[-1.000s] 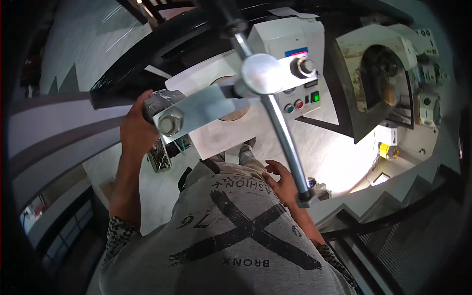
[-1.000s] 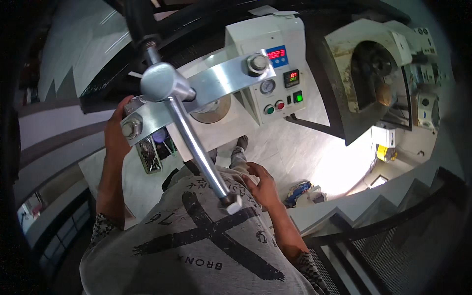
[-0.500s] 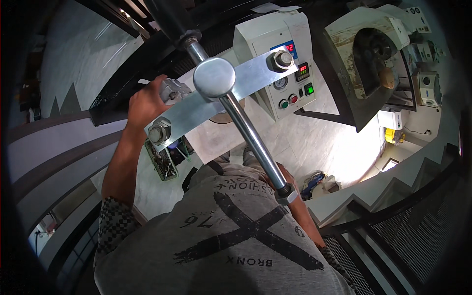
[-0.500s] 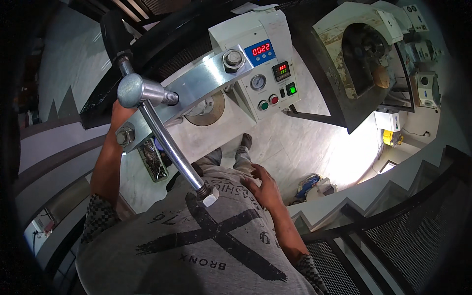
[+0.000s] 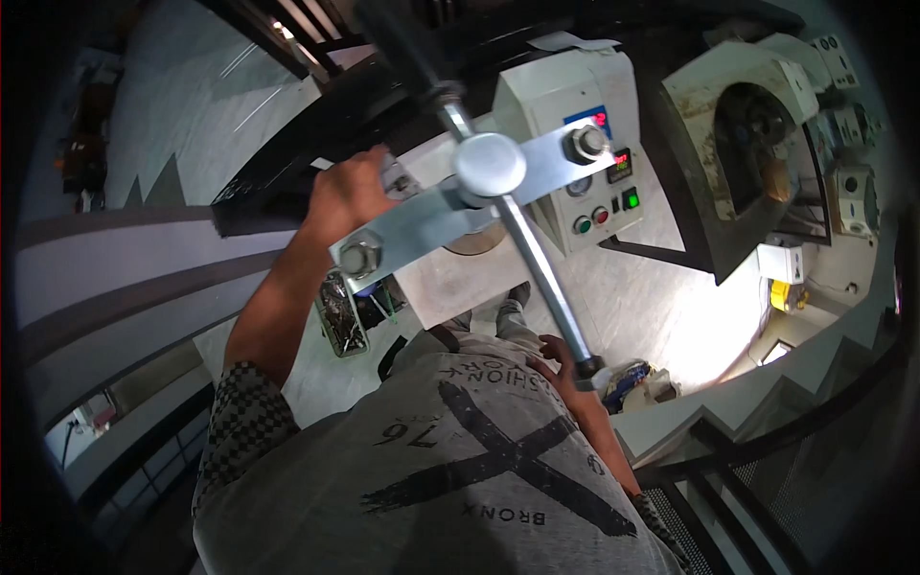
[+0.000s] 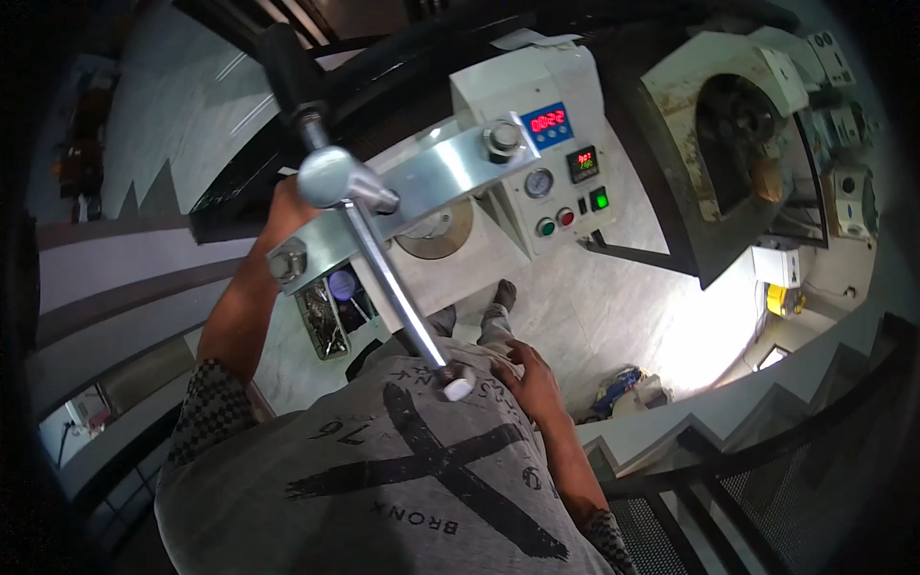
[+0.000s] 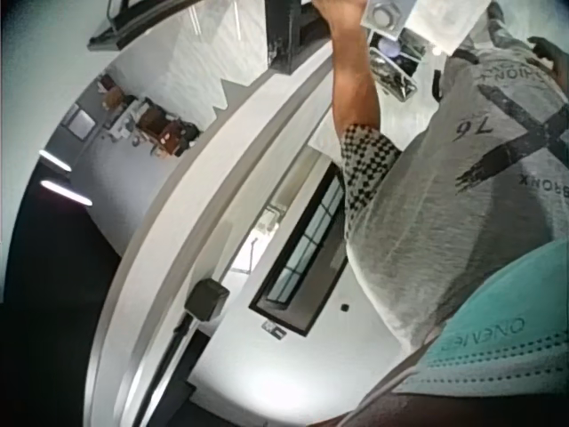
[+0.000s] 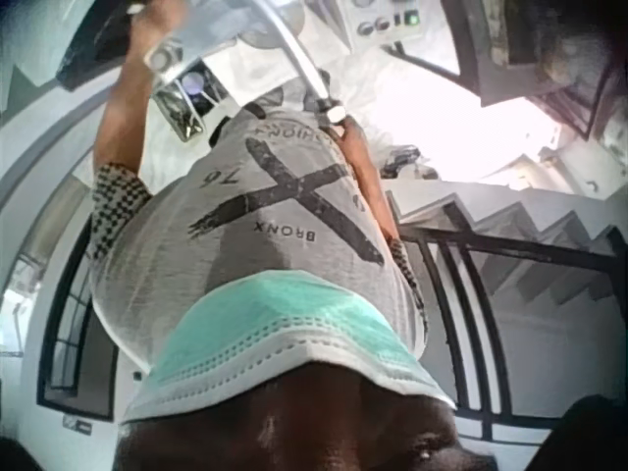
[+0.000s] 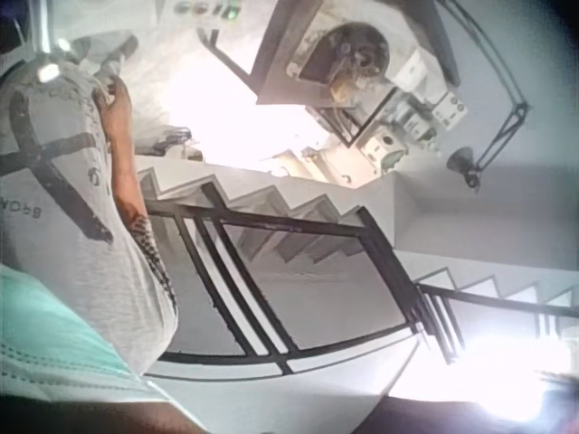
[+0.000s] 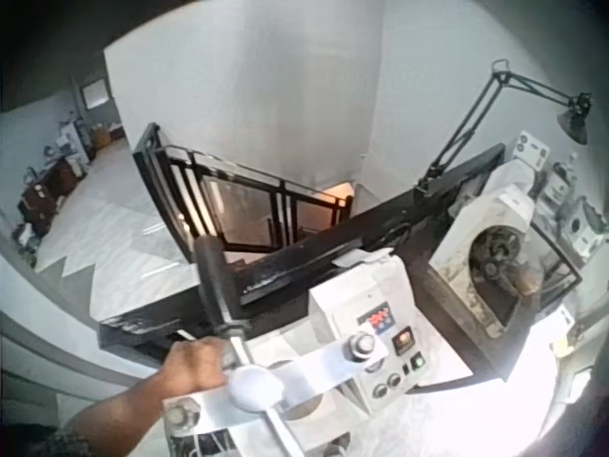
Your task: The person uses an electric drill on a metal dental flask and then uses a small metal tool to scrape around a hole on the flask. They then place the flask into a dental press machine and press buttons on the control panel to activate the machine.
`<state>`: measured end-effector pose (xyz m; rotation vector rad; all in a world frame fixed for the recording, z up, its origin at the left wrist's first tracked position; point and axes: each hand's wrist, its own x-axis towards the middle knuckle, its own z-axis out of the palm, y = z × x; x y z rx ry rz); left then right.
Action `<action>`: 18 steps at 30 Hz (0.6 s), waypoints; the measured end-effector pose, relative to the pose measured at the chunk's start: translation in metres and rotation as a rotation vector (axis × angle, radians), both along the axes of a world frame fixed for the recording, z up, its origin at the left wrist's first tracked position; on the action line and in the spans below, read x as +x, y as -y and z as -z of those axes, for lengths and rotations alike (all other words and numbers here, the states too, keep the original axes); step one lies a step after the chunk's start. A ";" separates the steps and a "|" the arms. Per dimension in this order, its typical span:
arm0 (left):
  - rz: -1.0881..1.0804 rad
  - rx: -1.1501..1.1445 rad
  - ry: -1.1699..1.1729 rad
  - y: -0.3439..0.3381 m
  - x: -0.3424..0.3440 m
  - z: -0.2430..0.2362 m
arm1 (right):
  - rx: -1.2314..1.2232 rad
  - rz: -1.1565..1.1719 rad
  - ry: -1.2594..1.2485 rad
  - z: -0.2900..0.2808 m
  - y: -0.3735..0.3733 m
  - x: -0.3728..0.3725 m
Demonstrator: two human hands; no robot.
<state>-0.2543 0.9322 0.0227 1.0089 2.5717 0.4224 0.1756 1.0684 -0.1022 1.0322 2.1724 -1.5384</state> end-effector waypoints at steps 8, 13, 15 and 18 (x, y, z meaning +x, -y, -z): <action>0.011 -0.135 -0.124 -0.009 0.004 0.013 | 0.060 -0.084 -0.019 -0.009 -0.006 -0.007; -0.006 -0.070 -0.143 -0.003 0.001 0.026 | 0.089 -0.090 0.023 0.010 -0.004 0.007; -0.009 -0.031 -0.128 0.004 0.002 0.028 | 0.058 -0.077 0.044 0.024 -0.001 0.023; -0.009 0.157 -0.080 0.017 0.003 0.031 | -0.018 -0.032 0.083 0.029 0.001 0.029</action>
